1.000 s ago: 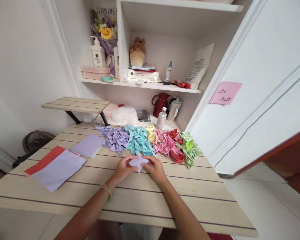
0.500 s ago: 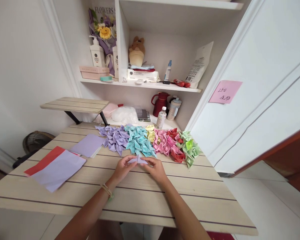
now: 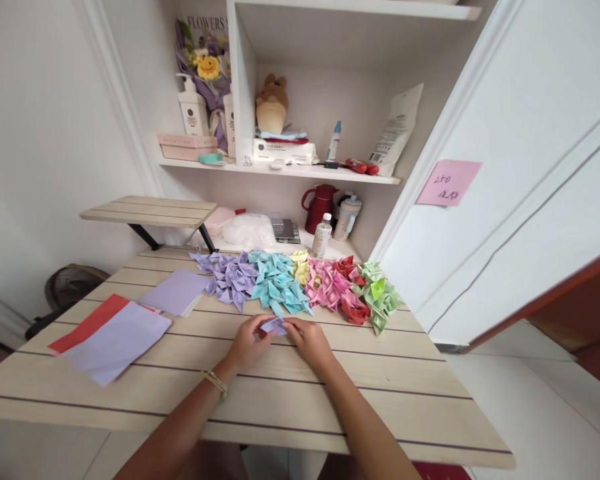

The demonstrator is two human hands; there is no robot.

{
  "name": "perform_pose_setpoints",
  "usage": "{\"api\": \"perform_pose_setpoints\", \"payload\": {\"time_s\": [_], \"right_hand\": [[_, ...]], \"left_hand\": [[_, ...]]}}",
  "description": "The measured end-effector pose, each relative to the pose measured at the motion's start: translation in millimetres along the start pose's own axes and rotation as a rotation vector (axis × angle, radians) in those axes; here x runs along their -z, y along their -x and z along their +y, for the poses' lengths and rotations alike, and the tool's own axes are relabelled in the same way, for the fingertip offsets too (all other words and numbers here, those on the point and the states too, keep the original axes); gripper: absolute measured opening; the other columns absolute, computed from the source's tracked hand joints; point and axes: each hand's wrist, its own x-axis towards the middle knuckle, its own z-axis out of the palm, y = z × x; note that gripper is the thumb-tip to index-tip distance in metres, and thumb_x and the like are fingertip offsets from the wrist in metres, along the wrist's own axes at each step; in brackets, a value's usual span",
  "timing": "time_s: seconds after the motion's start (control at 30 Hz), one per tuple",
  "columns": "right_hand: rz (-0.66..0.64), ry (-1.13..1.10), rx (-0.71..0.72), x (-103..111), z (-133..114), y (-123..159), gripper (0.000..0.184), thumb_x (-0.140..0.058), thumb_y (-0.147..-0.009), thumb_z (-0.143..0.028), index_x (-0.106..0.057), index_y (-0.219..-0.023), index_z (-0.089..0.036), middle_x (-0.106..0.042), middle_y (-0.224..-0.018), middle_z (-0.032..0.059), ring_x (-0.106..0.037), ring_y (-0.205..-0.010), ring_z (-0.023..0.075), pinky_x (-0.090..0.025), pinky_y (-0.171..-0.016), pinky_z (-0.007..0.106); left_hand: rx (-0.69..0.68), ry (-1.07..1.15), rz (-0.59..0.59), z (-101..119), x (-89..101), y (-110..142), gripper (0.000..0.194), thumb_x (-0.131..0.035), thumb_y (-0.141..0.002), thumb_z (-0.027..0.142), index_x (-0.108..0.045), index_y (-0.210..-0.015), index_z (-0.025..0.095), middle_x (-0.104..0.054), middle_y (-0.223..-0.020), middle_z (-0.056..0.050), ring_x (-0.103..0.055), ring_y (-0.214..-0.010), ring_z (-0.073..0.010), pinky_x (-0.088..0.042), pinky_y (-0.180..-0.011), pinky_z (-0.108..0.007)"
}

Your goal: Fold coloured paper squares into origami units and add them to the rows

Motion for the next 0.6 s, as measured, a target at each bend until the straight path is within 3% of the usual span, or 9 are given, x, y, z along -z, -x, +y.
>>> {"api": "perform_pose_setpoints", "payload": {"time_s": [0.17,0.27,0.4,0.5,0.6], "right_hand": [[0.029,0.075,0.004,-7,-3,1,0.021,-0.049,-0.084,-0.03,-0.067,-0.084,-0.019,-0.068,-0.083,0.0077,-0.062,-0.077,0.019,-0.045,-0.071,0.026],[0.061,0.053,-0.019,-14,-2,0,0.021,-0.046,-0.084,-0.027,-0.064,-0.09,-0.018,-0.066,-0.075,0.0059,-0.06,-0.067,0.0166,-0.045,-0.064,0.025],[0.089,-0.28,-0.135,-21,2,-1,0.033,-0.047,-0.083,-0.029,-0.054,-0.113,-0.017,-0.059,-0.061,-0.001,-0.054,-0.051,0.013,-0.045,-0.051,0.023],[0.091,-0.538,-0.203,-24,3,-1,0.029,-0.052,-0.08,-0.034,-0.059,-0.103,-0.017,-0.059,-0.063,0.0003,-0.057,-0.056,0.0142,-0.047,-0.054,0.024],[0.093,-0.584,-0.209,-24,2,-2,0.026,-0.053,-0.079,-0.038,-0.061,-0.093,-0.017,-0.062,-0.067,0.0029,-0.059,-0.062,0.0162,-0.049,-0.058,0.027]], "left_hand": [[-0.16,-0.196,0.008,0,-1.7,2,0.044,-0.052,-0.064,0.004,-0.06,-0.104,0.019,-0.059,-0.081,-0.003,-0.054,-0.071,-0.0155,-0.046,-0.066,-0.027],[-0.166,-0.157,0.062,-1,-3.4,2,0.042,-0.055,-0.064,0.005,-0.059,-0.103,0.02,-0.057,-0.078,-0.002,-0.054,-0.071,-0.0156,-0.047,-0.07,-0.029],[-0.132,-0.093,0.152,-2,-2.4,-2,0.024,-0.062,-0.07,0.019,-0.059,-0.094,0.02,-0.06,-0.083,-0.004,-0.057,-0.075,-0.0168,-0.048,-0.07,-0.029],[-0.1,-0.048,0.156,-2,0.8,-4,0.016,-0.065,-0.07,0.028,-0.065,-0.083,0.019,-0.061,-0.091,-0.006,-0.057,-0.084,-0.0193,-0.048,-0.068,-0.027],[0.016,0.043,0.13,-3,2.1,-5,0.021,-0.068,-0.067,0.033,-0.069,-0.081,0.018,-0.061,-0.076,-0.003,-0.057,-0.07,-0.0163,-0.046,-0.06,-0.024]]}}
